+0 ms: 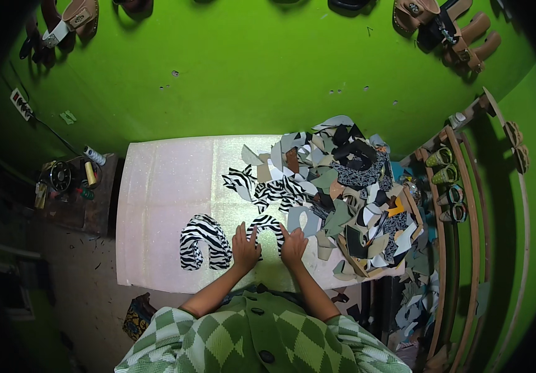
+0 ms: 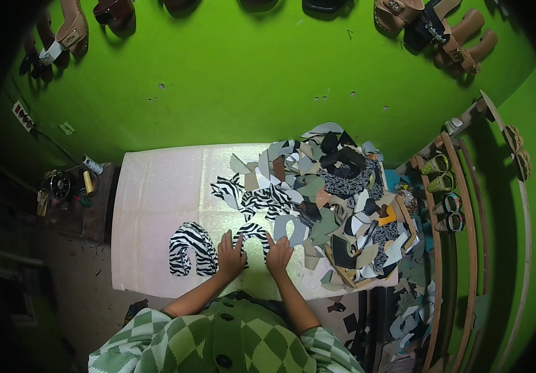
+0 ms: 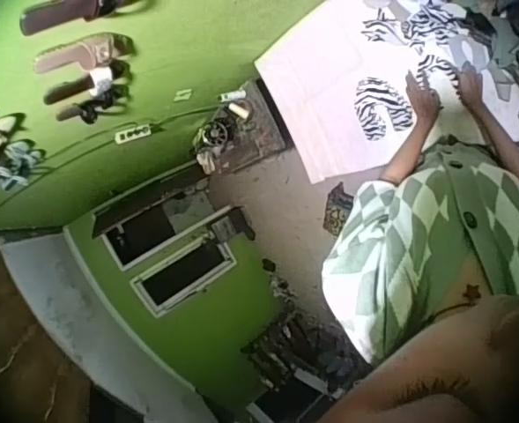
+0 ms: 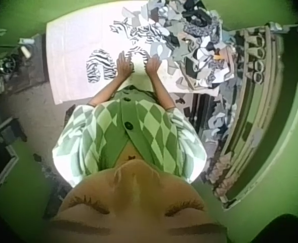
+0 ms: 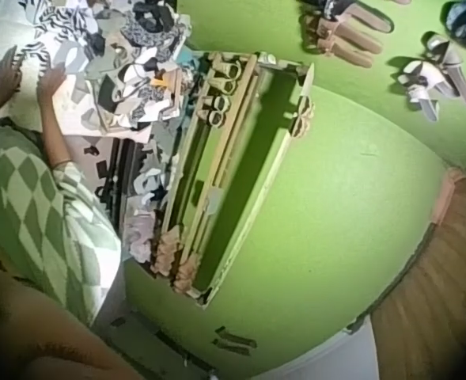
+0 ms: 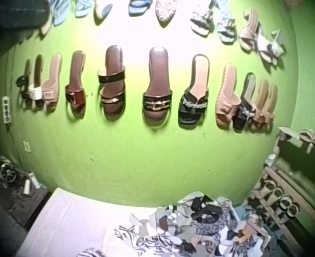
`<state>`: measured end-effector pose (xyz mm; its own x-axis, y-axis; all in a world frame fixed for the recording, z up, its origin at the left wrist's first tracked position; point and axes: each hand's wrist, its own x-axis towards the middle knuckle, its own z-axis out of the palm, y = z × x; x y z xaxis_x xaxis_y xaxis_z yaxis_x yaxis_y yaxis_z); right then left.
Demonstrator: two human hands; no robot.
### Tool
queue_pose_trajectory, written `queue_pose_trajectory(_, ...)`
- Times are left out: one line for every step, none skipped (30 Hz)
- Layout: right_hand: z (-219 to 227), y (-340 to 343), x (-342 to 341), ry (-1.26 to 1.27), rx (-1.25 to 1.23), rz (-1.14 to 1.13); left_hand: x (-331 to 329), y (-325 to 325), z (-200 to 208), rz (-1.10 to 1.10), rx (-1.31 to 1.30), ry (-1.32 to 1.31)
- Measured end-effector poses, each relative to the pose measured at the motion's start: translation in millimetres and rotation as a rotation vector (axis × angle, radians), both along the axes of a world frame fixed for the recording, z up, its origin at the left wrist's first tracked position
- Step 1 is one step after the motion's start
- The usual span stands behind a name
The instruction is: The person is sorting through a large pile of various shoe material components on a table, identifying matching pairs and organizing them.
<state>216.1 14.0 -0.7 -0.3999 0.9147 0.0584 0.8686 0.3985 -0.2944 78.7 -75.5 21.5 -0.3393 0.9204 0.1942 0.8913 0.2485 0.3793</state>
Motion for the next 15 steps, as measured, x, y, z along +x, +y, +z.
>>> queue_pose_trajectory(3, 0, -3, -0.001, -0.019, -0.003, 0, 1, 2, -0.044, 0.021, 0.008)
queue_pose_trajectory(6, -1, -4, -0.011, -0.042, -0.008, 2, 1, 0, -0.071, -0.001, 0.007)
queue_pose_trajectory(9, -2, -4, -0.012, -0.038, -0.011, 3, 2, -4, -0.073, 0.003, 0.006)
queue_pose_trajectory(14, -2, -5, -0.01, -0.054, -0.004, 4, 3, -7, -0.059, 0.006, -0.006)
queue_pose_trajectory(17, -2, -6, -0.009, -0.071, 0.003, 4, 3, -10, -0.043, 0.009, -0.017)
queue_pose_trajectory(15, -1, -5, -0.019, -0.08, -0.005, 3, 3, -9, -0.048, 0.011, -0.002)
queue_pose_trajectory(14, -1, -4, -0.019, -0.075, -0.011, 3, 3, -10, -0.054, 0.015, -0.002)
queue_pose_trajectory(12, 0, -3, -0.021, -0.095, -0.022, 2, 2, -9, -0.033, 0.009, -0.007)
queue_pose_trajectory(11, -1, -4, -0.021, -0.115, -0.027, 0, 1, -9, -0.007, 0.002, -0.01)
queue_pose_trajectory(10, -1, -4, -0.002, -0.093, -0.028, -1, 1, -10, 0.003, 0.006, -0.002)
queue_pose_trajectory(9, 0, -5, 0.001, -0.091, -0.024, -3, 2, -10, 0.006, 0.008, 0.001)
queue_pose_trajectory(10, 0, -5, -0.01, -0.102, -0.031, -3, 1, -9, 0.056, -0.011, -0.009)
queue_pose_trajectory(11, 0, -6, -0.022, -0.113, -0.038, -3, 1, -8, 0.107, -0.031, -0.02)
queue_pose_trajectory(11, 0, -7, -0.022, -0.113, -0.031, -5, 0, -7, 0.121, -0.017, -0.051)
queue_pose_trajectory(12, 2, -8, 0.041, -0.111, -0.018, -6, 1, -6, 0.126, -0.014, -0.05)
